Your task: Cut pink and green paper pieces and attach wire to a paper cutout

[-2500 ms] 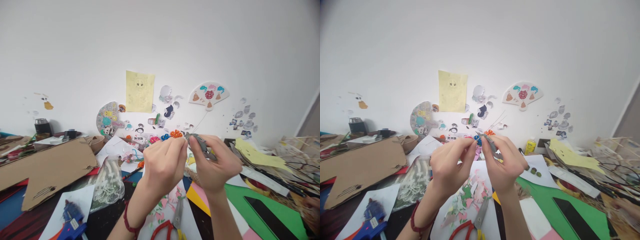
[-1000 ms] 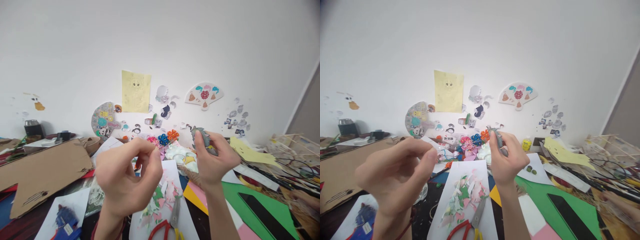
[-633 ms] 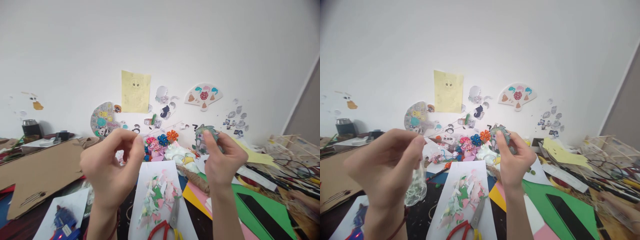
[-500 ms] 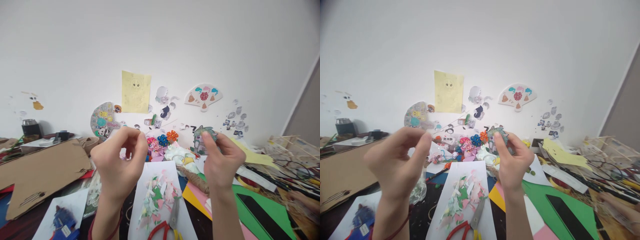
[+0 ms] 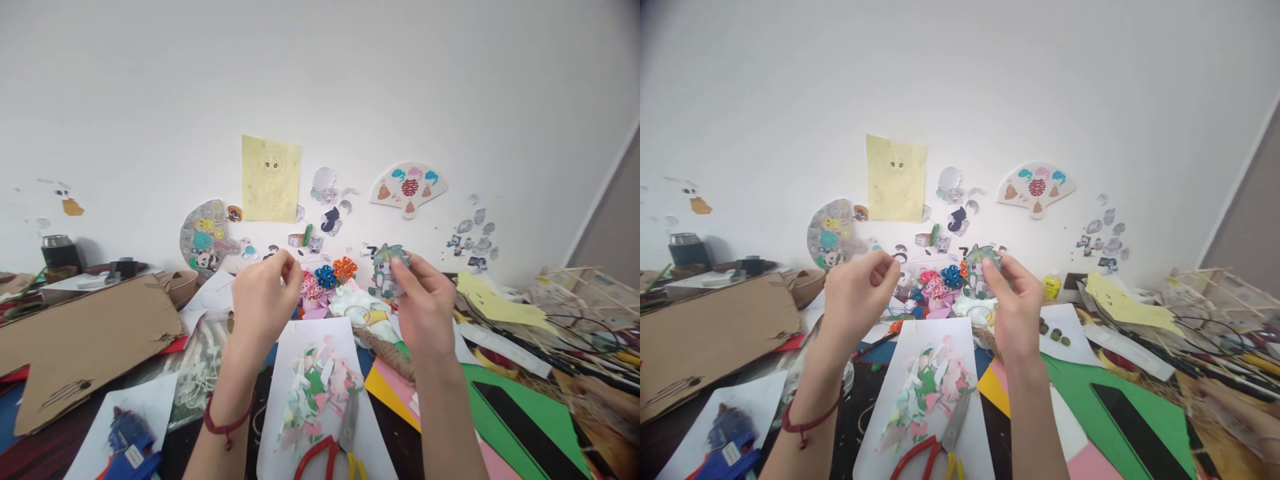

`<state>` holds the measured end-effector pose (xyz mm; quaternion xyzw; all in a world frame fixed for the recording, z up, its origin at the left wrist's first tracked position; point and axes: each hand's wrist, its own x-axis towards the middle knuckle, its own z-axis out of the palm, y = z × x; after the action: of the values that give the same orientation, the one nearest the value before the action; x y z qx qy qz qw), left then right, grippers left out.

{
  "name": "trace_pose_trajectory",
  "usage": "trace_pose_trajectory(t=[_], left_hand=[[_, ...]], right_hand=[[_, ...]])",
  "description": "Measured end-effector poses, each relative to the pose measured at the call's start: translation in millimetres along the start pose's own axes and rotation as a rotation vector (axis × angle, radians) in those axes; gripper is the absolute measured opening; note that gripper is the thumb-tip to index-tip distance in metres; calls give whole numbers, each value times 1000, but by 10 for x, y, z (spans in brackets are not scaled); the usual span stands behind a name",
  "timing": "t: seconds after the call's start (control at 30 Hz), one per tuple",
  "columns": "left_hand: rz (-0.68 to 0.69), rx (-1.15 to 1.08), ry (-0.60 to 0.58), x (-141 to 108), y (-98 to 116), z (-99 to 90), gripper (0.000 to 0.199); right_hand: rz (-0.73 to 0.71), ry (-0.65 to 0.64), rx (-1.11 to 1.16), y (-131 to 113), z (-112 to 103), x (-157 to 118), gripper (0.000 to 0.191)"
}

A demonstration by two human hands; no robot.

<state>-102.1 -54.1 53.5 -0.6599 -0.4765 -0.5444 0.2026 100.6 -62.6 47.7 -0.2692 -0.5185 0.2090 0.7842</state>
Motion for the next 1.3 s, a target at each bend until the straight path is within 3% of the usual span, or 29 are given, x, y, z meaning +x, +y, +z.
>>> trace_pose_trajectory(t=[0.13,0.37,0.47,0.6,0.7,0.77,0.9,1.0,1.1,1.3], left_hand=[[-20,112,61,-6,-12,6,17],[-28,94,316,4,210,-398,9],[-9,75,250,145,273,-507,9],[-12,116,67,156,226,-528,12],[-118,165,-87,-145,83,-505,14],[-172,213,-245,-462,-38,-488,18],[-272,244,-387,-1175,-242,-505,21],[-244,202,-360,-1629,-338,-581,21],[-213,221,-320,-1915,-420,-676,18],[-85,285,-303,-2010,-544,-795,9]], right_hand=[[94,-60,61,192,-42,109,30],[125,-46,18,481,-99,222,32],[147,-18,-25,432,-127,216,32],[177,-58,-1,152,-165,135,26],[204,-106,38,-96,-154,44,23],[228,-136,30,-212,-126,-12,23],[314,-205,40,-294,-107,-95,21],[388,-224,44,-287,-161,-152,20],[433,-215,23,-262,-232,-212,21],[560,-134,-59,0,-365,-415,23]])
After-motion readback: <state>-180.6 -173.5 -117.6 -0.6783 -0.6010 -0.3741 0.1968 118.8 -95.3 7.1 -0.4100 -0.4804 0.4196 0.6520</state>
